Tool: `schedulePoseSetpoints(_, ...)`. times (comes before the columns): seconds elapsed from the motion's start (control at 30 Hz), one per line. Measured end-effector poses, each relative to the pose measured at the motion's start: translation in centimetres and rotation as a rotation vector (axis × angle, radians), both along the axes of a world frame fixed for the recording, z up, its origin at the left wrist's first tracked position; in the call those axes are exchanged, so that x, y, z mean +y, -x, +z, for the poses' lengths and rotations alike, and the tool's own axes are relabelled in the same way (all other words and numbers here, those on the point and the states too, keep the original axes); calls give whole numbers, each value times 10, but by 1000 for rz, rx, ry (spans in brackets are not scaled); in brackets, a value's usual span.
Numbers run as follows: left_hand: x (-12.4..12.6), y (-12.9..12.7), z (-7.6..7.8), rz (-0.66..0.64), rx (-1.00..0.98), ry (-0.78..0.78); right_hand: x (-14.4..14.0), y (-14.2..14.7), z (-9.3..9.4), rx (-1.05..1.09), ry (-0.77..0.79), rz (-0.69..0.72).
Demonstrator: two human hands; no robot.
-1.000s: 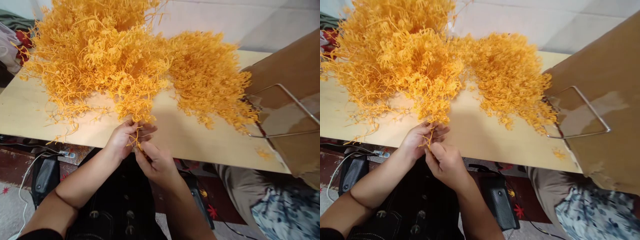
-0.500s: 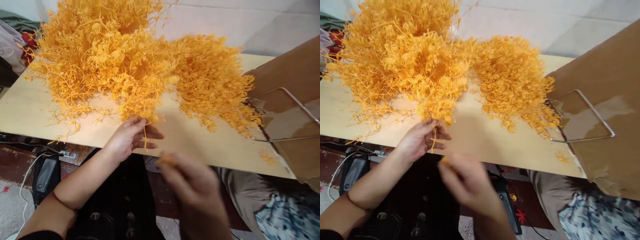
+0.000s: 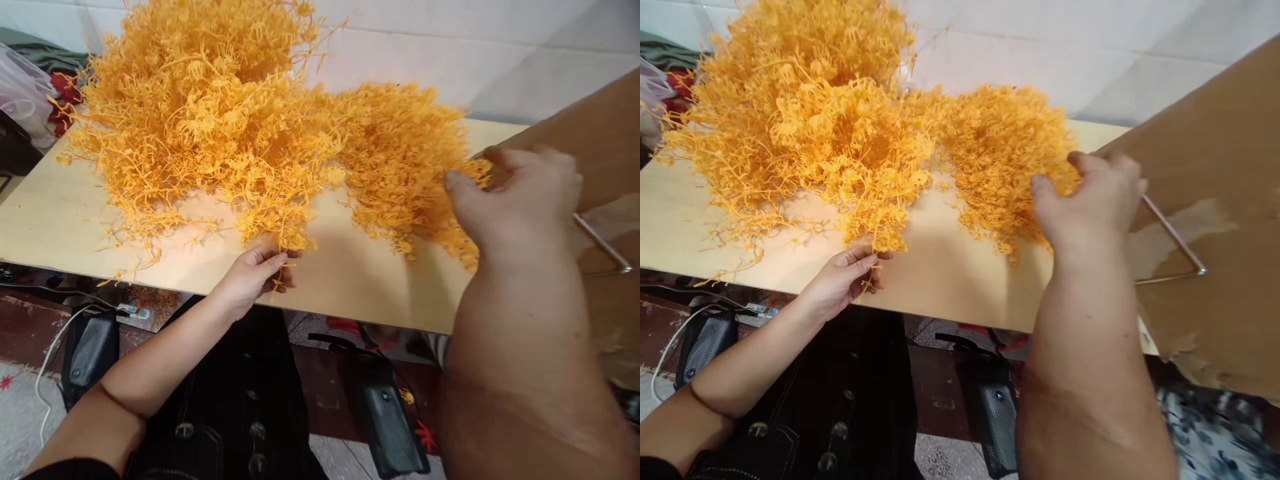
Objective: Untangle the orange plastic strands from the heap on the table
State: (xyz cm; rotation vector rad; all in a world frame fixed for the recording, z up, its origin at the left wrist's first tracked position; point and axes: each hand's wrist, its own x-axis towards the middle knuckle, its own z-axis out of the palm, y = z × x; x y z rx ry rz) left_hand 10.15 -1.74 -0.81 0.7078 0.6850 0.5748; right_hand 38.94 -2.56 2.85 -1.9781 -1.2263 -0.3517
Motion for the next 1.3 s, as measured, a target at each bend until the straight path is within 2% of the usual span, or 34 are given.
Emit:
schedulePoseSetpoints(0.03, 1, -1, -1, -3, 6, -17, -4, 15, 3, 8, 56, -87)
schedulePoseSetpoints(0.07, 1, -2, -1, -10, 16, -39, -9, 34, 5, 85, 71, -68)
schedulePoseSetpoints(0.13, 1, -5, -1, -36, 43, -96, -19, 75, 3, 243, 81, 158)
schedulePoseSetpoints(0.2, 1, -7, -1, -66, 72, -153, -26, 113, -5, 372, 205, 439)
schedulePoseSetpoints(0.27, 1, -8, 0, -76, 94, -181, -29, 140, -16, 382, 236, 547)
schedulePoseSetpoints(0.33, 2, -6, 1, -64, 92, -167, -30, 155, -26, 313, 170, 562)
schedulePoseSetpoints(0.43, 4, -3, 2, -36, 53, -110, -36, 163, -33, 200, 55, 586)
schedulePoseSetpoints(0.6, 6, 1, 2, 3, 5, -57, -52, 171, -41, 193, 6, 635)
schedulePoseSetpoints(0.73, 7, -1, 3, 13, 12, -64, -57, 181, -48, 265, -27, 606)
schedulePoseSetpoints(0.93, 14, -1, 6, -93, 21, -5, -60, 189, -53, 322, -43, 598)
schedulePoseSetpoints(1.1, 17, -5, 1, 22, -55, 18, -58, 192, -58, 459, -2, 554)
schedulePoseSetpoints(1.3, 19, -6, 0, -25, -85, 39, -49, 188, -56, 670, 45, 571)
